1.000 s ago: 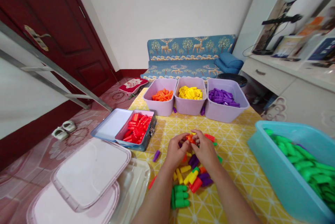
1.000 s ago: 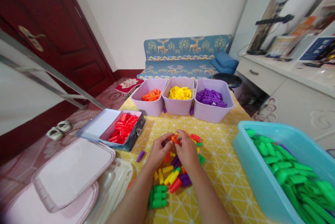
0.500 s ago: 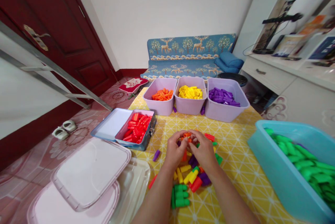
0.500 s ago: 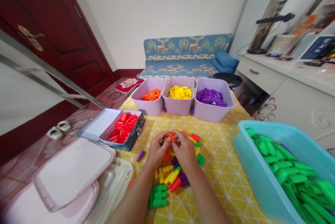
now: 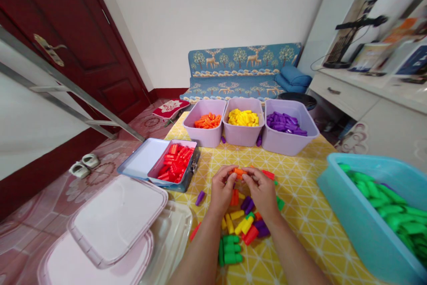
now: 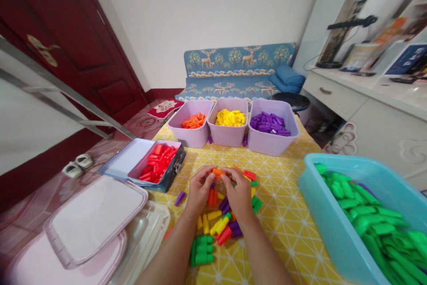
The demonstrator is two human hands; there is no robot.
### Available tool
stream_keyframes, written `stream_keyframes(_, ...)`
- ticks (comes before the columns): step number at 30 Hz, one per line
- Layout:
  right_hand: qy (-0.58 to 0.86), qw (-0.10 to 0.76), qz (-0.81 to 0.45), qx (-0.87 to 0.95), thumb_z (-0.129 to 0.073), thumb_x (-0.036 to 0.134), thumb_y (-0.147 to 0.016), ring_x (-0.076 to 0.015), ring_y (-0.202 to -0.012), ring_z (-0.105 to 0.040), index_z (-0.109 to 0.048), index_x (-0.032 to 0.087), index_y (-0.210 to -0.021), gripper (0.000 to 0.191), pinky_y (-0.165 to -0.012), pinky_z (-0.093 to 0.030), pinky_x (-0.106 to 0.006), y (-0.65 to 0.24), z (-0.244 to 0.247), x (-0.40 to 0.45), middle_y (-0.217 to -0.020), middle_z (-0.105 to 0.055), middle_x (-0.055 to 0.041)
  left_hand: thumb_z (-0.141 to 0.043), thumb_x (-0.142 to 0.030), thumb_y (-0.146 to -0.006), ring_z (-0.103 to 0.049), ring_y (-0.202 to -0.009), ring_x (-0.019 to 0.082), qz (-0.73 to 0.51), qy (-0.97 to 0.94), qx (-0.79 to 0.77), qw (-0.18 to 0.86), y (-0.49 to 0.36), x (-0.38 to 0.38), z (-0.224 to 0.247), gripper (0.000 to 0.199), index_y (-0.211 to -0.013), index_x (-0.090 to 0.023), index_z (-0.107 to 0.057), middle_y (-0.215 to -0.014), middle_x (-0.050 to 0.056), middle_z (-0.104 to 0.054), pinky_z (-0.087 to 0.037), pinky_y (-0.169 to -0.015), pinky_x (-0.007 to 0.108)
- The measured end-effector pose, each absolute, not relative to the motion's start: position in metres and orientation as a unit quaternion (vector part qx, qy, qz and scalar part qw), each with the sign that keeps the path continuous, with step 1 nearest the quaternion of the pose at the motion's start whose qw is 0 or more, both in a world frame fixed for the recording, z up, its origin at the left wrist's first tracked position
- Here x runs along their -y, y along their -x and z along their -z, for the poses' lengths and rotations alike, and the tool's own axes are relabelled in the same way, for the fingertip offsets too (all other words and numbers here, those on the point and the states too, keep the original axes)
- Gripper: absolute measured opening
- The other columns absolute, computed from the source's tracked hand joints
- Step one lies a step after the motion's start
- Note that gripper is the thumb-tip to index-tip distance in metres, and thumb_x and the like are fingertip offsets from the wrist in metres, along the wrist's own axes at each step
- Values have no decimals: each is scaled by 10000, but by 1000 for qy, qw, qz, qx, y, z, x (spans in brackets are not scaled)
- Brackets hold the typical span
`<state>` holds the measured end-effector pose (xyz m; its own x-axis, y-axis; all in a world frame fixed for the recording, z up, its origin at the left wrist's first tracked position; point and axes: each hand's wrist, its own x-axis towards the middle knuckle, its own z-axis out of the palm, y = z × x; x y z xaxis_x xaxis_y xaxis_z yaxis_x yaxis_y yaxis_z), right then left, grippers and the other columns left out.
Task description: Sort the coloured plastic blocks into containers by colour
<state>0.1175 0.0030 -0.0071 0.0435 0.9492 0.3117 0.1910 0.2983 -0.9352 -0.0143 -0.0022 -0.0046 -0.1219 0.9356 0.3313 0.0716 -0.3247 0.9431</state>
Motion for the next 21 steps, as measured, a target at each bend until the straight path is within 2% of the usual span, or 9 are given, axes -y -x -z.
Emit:
stream_keyframes(5, 454, 557, -429, 548, -627, 398, -822, -195, -728, -686, -697, 193, -965, 260, -714, -574, -345, -119, 4, -3, -909, -728, -70, -609, -352, -834, -644, -909, 189, -596, -508, -464, 414, 13, 1, 7, 276, -1014, -160, -689, -966, 77, -698, -510, -851, 316)
stream_keyframes(8, 455, 558, -404, 564, -629, 392, -821, -196, -758, -676, -723, 199, -948, 250, -715, -567, -343, -121, 3, -3, -933, -728, -74, -661, -365, -790, -648, -799, 162, -589, -487, -447, 464, 12, 1, 6, 321, -1040, -164, -669, -900, 56, -704, -529, -769, 285)
stream_keyframes(13, 456, 554, -339, 608, -601, 357, -846, -213, -878, -664, -745, 211, -913, 216, -836, -532, -380, -126, 3, -4, -923, -731, -73, -688, -383, -767, -626, -681, 127, -591, -481, -426, 487, 8, 3, 4, 375, -1079, -182, -637, -851, 36, -693, -530, -660, 248)
stream_keyframes(18, 451, 546, -358, 608, -597, 374, -847, -213, -916, -664, -728, 208, -981, 250, -825, -535, -356, -123, 7, -3, -977, -723, -75, -697, -356, -762, -654, -739, 142, -604, -487, -399, 489, 6, 2, 6, 299, -982, -170, -617, -865, 43, -693, -539, -685, 252)
stream_keyframes(21, 482, 546, -384, 568, -599, 424, -837, -207, -832, -673, -674, 190, -1104, 363, -756, -551, -347, -122, 11, -3, -1021, -711, -90, -693, -335, -772, -666, -770, 146, -625, -473, -413, 463, 7, 1, 6, 264, -957, -171, -601, -855, 40, -693, -540, -695, 245)
